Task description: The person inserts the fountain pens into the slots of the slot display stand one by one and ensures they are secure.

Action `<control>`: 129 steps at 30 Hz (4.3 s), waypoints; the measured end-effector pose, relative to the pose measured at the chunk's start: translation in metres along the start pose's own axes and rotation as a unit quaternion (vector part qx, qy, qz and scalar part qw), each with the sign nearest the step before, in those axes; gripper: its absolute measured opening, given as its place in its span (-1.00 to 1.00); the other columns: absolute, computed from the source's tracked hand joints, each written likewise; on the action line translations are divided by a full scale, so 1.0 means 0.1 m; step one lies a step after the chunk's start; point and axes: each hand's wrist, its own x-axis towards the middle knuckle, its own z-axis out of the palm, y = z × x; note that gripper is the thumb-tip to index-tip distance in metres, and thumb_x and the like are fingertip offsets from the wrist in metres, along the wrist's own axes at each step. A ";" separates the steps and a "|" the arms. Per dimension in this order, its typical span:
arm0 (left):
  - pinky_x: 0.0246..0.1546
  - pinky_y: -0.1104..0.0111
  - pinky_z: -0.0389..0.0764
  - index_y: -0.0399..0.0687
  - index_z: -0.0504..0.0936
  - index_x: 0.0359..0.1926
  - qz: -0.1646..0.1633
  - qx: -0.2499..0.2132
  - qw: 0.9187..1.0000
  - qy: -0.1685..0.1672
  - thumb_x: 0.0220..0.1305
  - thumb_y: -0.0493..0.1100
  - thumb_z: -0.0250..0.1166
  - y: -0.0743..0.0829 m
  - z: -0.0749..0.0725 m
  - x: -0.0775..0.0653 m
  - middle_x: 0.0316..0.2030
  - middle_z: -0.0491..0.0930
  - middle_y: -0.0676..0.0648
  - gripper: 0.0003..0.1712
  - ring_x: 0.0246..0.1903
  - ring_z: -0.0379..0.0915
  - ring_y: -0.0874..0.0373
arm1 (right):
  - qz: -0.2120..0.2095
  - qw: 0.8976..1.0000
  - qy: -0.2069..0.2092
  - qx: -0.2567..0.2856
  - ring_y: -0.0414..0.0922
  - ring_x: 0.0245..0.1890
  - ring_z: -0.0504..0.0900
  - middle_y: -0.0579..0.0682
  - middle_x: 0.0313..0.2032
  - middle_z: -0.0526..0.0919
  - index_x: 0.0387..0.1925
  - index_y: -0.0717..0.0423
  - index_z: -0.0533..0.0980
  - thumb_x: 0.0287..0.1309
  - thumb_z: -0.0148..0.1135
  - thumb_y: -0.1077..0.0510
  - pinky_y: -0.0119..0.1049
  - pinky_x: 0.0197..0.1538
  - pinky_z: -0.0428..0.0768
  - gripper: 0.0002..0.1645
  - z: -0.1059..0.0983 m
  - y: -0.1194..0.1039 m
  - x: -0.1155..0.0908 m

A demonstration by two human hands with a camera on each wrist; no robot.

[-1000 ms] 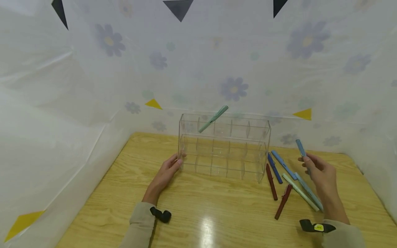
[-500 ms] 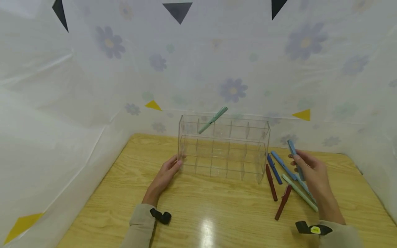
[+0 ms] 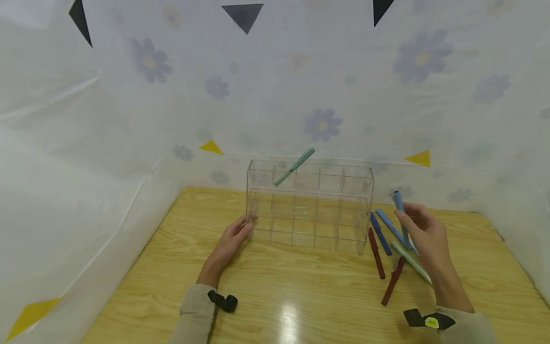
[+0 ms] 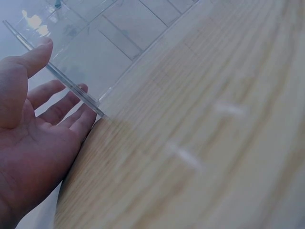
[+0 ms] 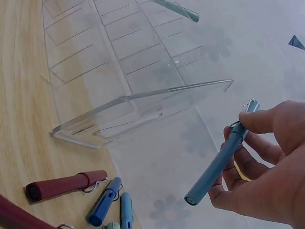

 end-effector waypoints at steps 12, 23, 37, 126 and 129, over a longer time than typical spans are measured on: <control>0.41 -0.10 0.18 -0.02 0.36 0.51 0.001 -0.001 1.000 0.004 0.64 0.03 0.04 -0.03 -0.03 -0.02 0.48 0.31 -0.07 -0.45 0.50 0.09 -0.02 | -0.089 0.993 -0.037 0.065 -0.23 -0.10 0.70 -0.05 0.00 0.66 0.44 0.12 0.38 0.41 0.26 0.30 -0.43 -0.17 0.67 -0.38 0.21 -0.39 0.15; 0.41 -0.11 0.15 0.02 0.36 0.51 0.001 0.002 1.000 0.004 0.65 0.02 0.03 -0.03 -0.07 -0.02 0.49 0.29 -0.07 -0.47 0.51 0.08 -0.01 | -0.121 0.987 -0.063 0.080 -0.13 -0.23 0.70 0.10 -0.12 0.55 0.50 -0.08 0.30 0.40 0.26 0.30 -0.30 -0.21 0.71 -0.27 0.46 -0.68 0.40; 0.39 -0.11 0.19 -0.08 0.33 0.52 0.010 0.009 1.000 0.001 0.66 0.01 0.02 -0.03 -0.06 -0.04 0.50 0.28 -0.09 -0.44 0.50 0.10 -0.05 | -0.164 0.971 -0.029 0.171 -0.09 -0.27 0.74 0.13 -0.17 0.66 0.31 0.09 0.42 0.37 0.28 0.31 -0.26 -0.17 0.72 -0.47 0.70 -1.04 0.75; 0.39 -0.10 0.19 0.04 0.38 0.50 0.007 0.002 1.000 0.000 0.63 0.02 0.06 -0.04 -0.09 0.02 0.49 0.29 -0.08 -0.47 0.50 0.10 0.00 | -0.167 0.985 -0.038 0.028 -0.22 -0.17 0.74 0.01 -0.10 0.73 0.19 0.27 0.56 0.42 0.27 0.24 -0.34 -0.15 0.70 -0.63 0.59 -0.86 0.70; 0.38 -0.09 0.20 0.05 0.38 0.50 0.008 0.005 1.000 0.002 0.63 0.02 0.06 -0.04 -0.10 0.01 0.49 0.30 -0.08 -0.48 0.49 0.10 0.01 | -0.161 0.986 -0.026 0.017 -0.21 -0.16 0.73 0.07 -0.08 0.72 0.18 0.26 0.57 0.42 0.27 0.23 -0.36 -0.16 0.69 -0.64 0.52 -0.82 0.60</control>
